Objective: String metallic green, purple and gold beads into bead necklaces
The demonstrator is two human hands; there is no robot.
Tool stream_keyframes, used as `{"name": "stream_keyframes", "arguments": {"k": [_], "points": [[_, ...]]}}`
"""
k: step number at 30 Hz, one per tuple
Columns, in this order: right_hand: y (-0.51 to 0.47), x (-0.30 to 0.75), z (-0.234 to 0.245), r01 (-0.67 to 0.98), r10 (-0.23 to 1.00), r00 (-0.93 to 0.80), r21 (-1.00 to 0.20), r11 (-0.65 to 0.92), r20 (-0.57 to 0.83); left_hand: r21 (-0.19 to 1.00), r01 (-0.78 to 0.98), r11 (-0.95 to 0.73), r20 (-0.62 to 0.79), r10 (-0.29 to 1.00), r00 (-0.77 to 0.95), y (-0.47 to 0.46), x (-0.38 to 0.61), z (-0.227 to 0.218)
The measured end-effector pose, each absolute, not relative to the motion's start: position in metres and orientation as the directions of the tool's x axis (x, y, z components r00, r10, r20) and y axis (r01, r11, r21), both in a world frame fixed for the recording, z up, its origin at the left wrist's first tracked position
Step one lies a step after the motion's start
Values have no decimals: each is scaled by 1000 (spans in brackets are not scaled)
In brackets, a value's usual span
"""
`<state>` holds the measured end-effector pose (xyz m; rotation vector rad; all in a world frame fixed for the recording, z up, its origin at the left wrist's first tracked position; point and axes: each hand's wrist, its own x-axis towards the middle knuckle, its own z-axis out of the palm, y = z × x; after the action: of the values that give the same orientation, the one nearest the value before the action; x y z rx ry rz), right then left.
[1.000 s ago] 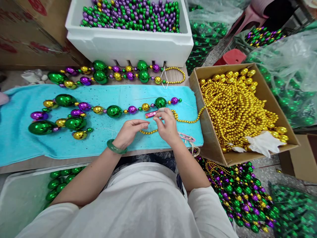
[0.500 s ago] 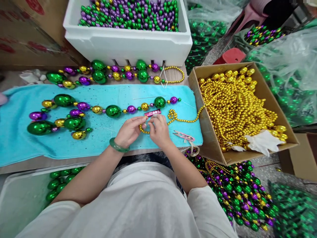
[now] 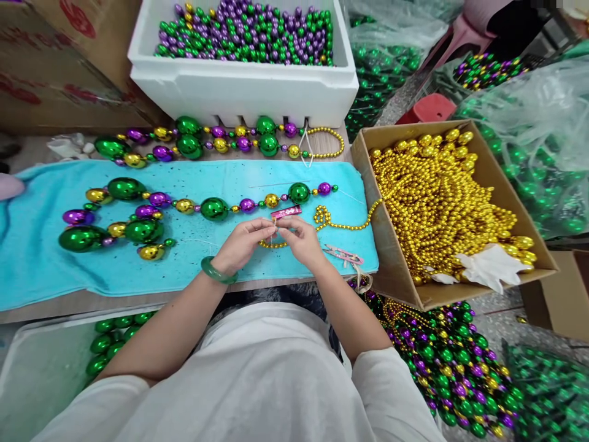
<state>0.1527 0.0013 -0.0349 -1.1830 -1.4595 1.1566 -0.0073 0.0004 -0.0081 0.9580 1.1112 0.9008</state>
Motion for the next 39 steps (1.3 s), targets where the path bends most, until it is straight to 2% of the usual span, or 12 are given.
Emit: {"name": "stream_keyframes", "arguments": {"k": [5,8,11,13,18,21,26,31,35,39], "points": [[-5,142,-38,224,996,10,-971,82,87,968,-29,249,-247,966,72,-5,-2,-15],[-5,136,-39,301,994,81,-953,43,70,980,150,129,-127,992,-21,-10,2,-20],[-5,134,-38,380,996,67,-925,23,53,939,345,-10,26,999,-41,-12,4,-19],[-6,137,-34,424,997,13,-903,64,76,917,395,-50,66,997,-29,-12,2,-18],[-1,151,-17,399,950,-128,-862,313,286,935,351,-55,42,998,42,-6,-6,-14],[6,158,-13,327,916,-228,-860,392,331,963,267,-27,0,995,101,-4,-10,-10],[11,159,-16,248,909,-255,-886,391,330,994,67,87,-99,975,197,-4,-11,-5],[0,145,-23,238,940,-106,-910,339,323,988,-69,140,-129,980,151,-3,-6,-11],[-7,133,-29,274,943,42,-912,306,329,999,36,14,-16,999,52,-5,-1,-15],[-8,125,-35,220,948,141,-943,250,284,917,354,-184,198,980,-2,-9,0,-17]]}}
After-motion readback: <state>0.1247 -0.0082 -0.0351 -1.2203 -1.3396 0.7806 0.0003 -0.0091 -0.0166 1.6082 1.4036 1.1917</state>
